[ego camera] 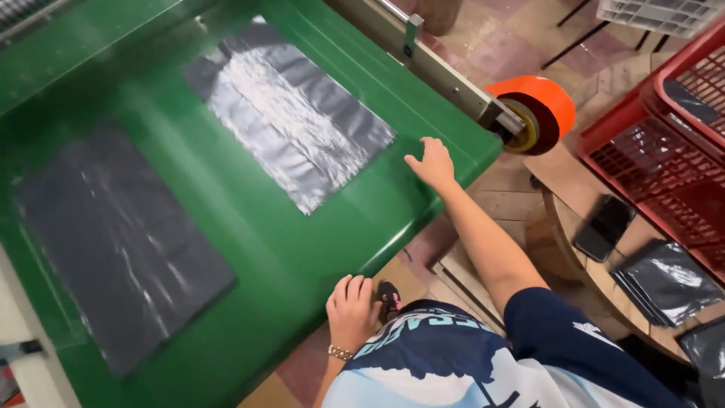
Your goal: Folding plastic bags coming off a production line and placing them into a storage crate.
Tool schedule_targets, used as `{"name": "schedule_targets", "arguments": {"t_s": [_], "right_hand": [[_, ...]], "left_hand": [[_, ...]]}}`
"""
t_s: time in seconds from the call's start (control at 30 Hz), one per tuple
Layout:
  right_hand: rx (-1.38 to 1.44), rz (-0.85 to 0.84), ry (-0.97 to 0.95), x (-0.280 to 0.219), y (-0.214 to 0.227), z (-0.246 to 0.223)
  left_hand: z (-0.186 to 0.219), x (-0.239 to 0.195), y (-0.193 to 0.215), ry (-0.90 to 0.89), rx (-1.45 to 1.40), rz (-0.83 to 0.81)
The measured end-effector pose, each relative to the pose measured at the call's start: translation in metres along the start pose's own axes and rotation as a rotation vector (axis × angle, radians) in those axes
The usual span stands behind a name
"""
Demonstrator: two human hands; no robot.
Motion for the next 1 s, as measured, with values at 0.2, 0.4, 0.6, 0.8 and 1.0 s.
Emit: {"name": "schedule_targets", "arguments": {"t_s": [0.2,0.4,0.6,0.8,1.0], "right_hand": [[-0.274,0.019,-0.176,-0.017,0.013,0.01],[-0.211,-0.001,-0.191,-0.016,0.018,0.013],[-0.394,-0.049,-0.194,0.025,-0.035,0.006],[-0.137,-0.221,-0.162,0.029,-0.02,0.004],[0.592,-0.338,-0.036,-0.022,0.035,-0.063]], "left_hand": [[0.013,0.024,-0.017,-0.086,0.137,-0.001],[0.001,0.032,-0.067,0.003,0.149,0.191],[-0.026,0.047,-0.068,0.089,0.1,-0.027],[-0.037,0.062,-0.061,0.106,0.019,-0.061],[-0.058,0.078,-0.082,0.136,0.071,-0.051]]}}
Point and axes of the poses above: each hand's wrist, its own x-axis towards the middle knuckle, its own y-axis out of the back of the hand, z = x × y, the point moved 2 cm from there along x, towards the middle knuckle, and after that the axes turned 9 degrees about -y, right-handed, at the moved point
